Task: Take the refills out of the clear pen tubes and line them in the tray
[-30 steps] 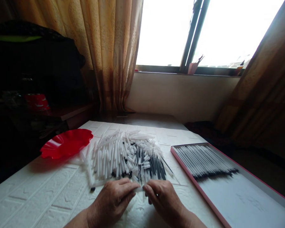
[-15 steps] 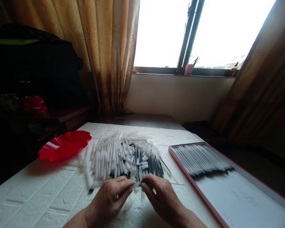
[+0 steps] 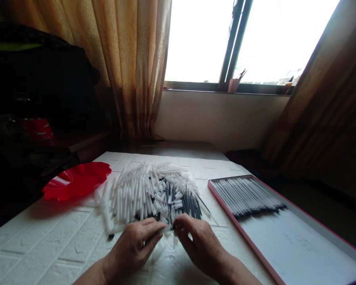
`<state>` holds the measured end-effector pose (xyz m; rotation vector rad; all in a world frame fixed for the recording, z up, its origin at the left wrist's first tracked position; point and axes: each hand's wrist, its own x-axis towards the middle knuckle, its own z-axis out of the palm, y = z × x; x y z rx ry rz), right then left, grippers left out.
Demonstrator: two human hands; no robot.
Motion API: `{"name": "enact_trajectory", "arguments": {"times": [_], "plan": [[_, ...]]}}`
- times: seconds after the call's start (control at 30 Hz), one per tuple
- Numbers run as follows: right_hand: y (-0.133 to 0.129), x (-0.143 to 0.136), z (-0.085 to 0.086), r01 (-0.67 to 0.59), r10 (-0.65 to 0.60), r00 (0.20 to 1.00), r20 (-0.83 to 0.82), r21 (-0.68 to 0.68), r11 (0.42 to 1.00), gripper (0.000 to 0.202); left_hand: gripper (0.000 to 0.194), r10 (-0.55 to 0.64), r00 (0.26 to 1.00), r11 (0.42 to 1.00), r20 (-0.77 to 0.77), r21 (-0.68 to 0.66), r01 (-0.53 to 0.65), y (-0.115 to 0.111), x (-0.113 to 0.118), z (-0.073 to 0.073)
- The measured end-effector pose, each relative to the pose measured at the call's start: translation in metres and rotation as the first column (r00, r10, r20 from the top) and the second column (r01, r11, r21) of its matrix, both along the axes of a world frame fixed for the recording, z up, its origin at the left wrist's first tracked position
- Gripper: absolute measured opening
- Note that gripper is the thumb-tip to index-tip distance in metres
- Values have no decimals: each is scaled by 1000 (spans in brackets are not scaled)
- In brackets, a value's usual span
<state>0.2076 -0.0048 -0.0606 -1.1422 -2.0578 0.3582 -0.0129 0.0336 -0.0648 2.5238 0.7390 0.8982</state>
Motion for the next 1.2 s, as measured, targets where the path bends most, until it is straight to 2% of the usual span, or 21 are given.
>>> {"name": "enact_trajectory", "arguments": {"times": [0.13,0.37,0.53,0.73,0.9,1.07,1.2], "plan": [[1,-1,-1,30,-29,999,41,-16,999,13,26,-3,1000,1000,1,4,3,0,0,-1],[2,-3,-3,64,-57,995,76,-87,994,37,28,-28,1000,1000,-11,3,28,-1,3,-1],[0,0,3,26,-23,999,46,-71,997,10,28,-19,1000,1000,-16,0,19,0,2,0],[0,0,1,27,-26,998,49,-15,1000,11,28,-12,1000,1000,-7,4,12,-1,1,0],[1,-1,0,67,-67,990,126,6,998,29,26,-9,1000,1000,0,3,9,0,1,-3],[-2,-1,4,53,-55,992,115,16,998,17,25,-4,1000,1000,20,14,4,2,0,-6],[-3,-2,4,31,-32,996,86,8,999,26,25,-28,999,999,23,28,27,2,0,-6]]}}
